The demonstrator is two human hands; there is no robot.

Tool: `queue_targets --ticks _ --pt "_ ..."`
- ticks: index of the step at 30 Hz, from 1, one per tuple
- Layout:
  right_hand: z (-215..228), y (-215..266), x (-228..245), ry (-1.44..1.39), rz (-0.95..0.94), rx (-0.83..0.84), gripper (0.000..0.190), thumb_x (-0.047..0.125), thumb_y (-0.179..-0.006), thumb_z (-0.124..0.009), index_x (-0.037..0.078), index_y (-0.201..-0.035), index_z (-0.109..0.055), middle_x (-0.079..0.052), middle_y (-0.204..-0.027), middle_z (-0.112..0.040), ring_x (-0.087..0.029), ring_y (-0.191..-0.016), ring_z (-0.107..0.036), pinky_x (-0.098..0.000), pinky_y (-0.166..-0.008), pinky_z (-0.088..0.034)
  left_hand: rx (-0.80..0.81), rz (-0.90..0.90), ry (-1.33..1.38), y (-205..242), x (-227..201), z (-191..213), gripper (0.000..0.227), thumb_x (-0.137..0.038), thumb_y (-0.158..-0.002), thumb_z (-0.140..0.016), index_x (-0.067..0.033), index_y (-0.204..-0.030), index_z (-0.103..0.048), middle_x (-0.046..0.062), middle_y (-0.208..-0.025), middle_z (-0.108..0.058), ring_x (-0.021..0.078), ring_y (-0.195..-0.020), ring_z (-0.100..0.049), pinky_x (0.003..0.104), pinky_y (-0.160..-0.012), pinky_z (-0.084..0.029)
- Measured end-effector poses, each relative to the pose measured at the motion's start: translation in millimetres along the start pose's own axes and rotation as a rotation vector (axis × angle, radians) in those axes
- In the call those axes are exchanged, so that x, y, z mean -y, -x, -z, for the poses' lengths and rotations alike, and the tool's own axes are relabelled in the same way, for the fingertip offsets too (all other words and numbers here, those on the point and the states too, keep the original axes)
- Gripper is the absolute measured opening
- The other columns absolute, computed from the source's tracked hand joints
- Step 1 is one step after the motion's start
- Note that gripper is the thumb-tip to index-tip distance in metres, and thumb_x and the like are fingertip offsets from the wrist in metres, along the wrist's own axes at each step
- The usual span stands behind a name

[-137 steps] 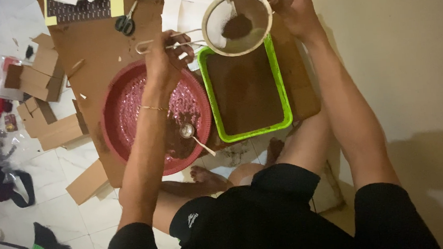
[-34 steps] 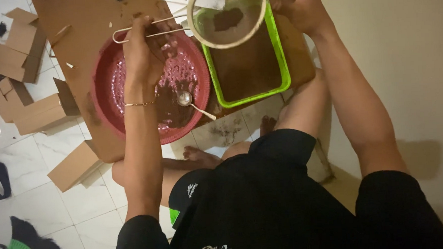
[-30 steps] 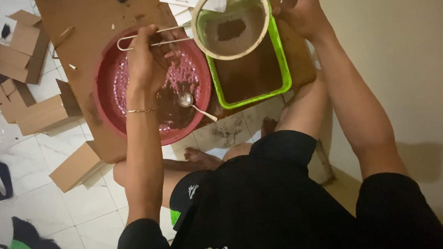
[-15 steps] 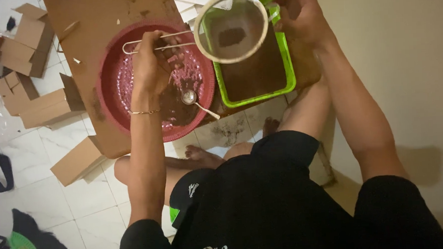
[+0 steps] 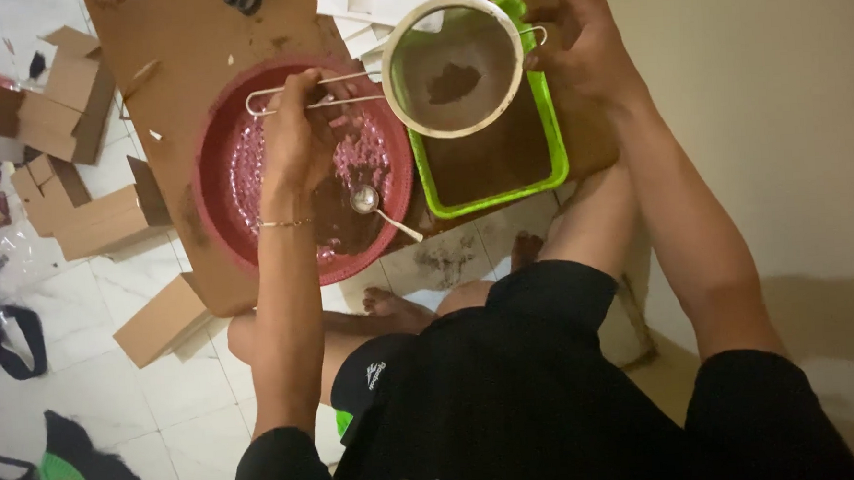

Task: Straining a brown liquid mixture from a red basin into a green tray using a handheld strainer and a spoon.

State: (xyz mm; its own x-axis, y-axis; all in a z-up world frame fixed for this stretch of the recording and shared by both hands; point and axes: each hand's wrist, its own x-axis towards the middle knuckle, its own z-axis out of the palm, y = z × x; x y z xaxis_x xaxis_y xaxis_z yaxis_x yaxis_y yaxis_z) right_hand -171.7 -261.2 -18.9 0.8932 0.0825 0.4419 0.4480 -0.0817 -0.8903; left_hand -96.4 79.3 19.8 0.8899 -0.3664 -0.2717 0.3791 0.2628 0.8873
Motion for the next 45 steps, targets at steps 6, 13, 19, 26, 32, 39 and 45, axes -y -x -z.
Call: queue_targets --ticks 6,13,19,26,32,39,45 --pt "10 5 -4 0.23 -0.027 -0.13 0.071 -0.007 -0.081 -0.076 0.003 -0.147 -0.051 -0.016 -0.142 -0.057 -0.034 -0.123 -0.059 -0.0425 -0.109 -0.046 -0.032 -0.052 -0.031 -7 7 -17 0.027 -0.016 -0.102 -0.046 -0.0056 -0.083 -0.063 0.011 -0.086 -0.07 0.0193 -0.065 -0.064 0.029 -0.055 -0.055" --pt "29 12 -30 0.118 0.043 -0.108 0.069 0.006 -0.086 -0.081 0.002 -0.147 -0.049 -0.019 -0.145 -0.049 -0.036 -0.132 -0.052 -0.0461 -0.113 -0.044 -0.058 -0.065 0.001 -15 15 -27 0.025 -0.016 -0.104 -0.043 -0.0028 -0.094 -0.062 0.012 -0.085 -0.07 0.0203 -0.064 -0.066 0.03 -0.054 -0.053" --pt "36 23 -45 0.028 0.02 -0.126 0.073 0.004 -0.085 -0.081 0.002 -0.149 -0.046 -0.019 -0.146 -0.047 -0.031 -0.121 -0.056 -0.0421 -0.108 -0.046 0.004 -0.052 0.023 -21 22 -26 0.026 -0.016 -0.105 -0.043 -0.0038 -0.09 -0.061 0.011 -0.081 -0.068 0.02 -0.061 -0.065 0.029 -0.052 -0.052" --pt "38 19 -40 0.142 0.085 -0.15 0.074 0.011 -0.088 -0.084 0.008 -0.151 -0.047 -0.015 -0.146 -0.052 -0.031 -0.129 -0.053 -0.0432 -0.106 -0.044 -0.034 -0.016 -0.048 -26 16 -37 0.022 -0.011 -0.106 -0.044 -0.0036 -0.091 -0.059 0.008 -0.076 -0.063 0.0177 -0.059 -0.063 0.027 -0.051 -0.055" --pt "37 20 -32 0.129 0.06 -0.105 0.081 0.031 -0.088 -0.087 0.012 -0.156 -0.048 -0.006 -0.161 -0.036 -0.028 -0.142 -0.045 -0.0398 -0.11 -0.047 -0.069 -0.003 -0.072 -27 18 -49 0.028 -0.018 -0.104 -0.043 -0.0014 -0.096 -0.065 0.009 -0.082 -0.066 0.0185 -0.068 -0.064 0.031 -0.062 -0.059" --pt "36 19 -27 0.115 0.078 -0.11 0.07 0.017 -0.092 -0.079 0.011 -0.155 -0.047 -0.004 -0.156 -0.038 -0.033 -0.14 -0.045 -0.0462 -0.118 -0.049 0.06 -0.094 -0.063 -32 19 -42 0.03 -0.014 -0.108 -0.04 -0.0052 -0.09 -0.063 0.005 -0.073 -0.063 0.0157 -0.058 -0.062 0.03 -0.056 -0.058" --pt "35 22 -24 0.036 0.054 -0.135 0.076 0.003 -0.086 -0.084 0.011 -0.153 -0.051 -0.001 -0.16 -0.039 -0.023 -0.141 -0.047 -0.0375 -0.113 -0.05 -0.05 -0.042 -0.023 -29 19 -41 0.024 -0.015 -0.106 -0.045 -0.0067 -0.091 -0.062 0.007 -0.081 -0.068 0.0168 -0.065 -0.066 0.028 -0.057 -0.059"
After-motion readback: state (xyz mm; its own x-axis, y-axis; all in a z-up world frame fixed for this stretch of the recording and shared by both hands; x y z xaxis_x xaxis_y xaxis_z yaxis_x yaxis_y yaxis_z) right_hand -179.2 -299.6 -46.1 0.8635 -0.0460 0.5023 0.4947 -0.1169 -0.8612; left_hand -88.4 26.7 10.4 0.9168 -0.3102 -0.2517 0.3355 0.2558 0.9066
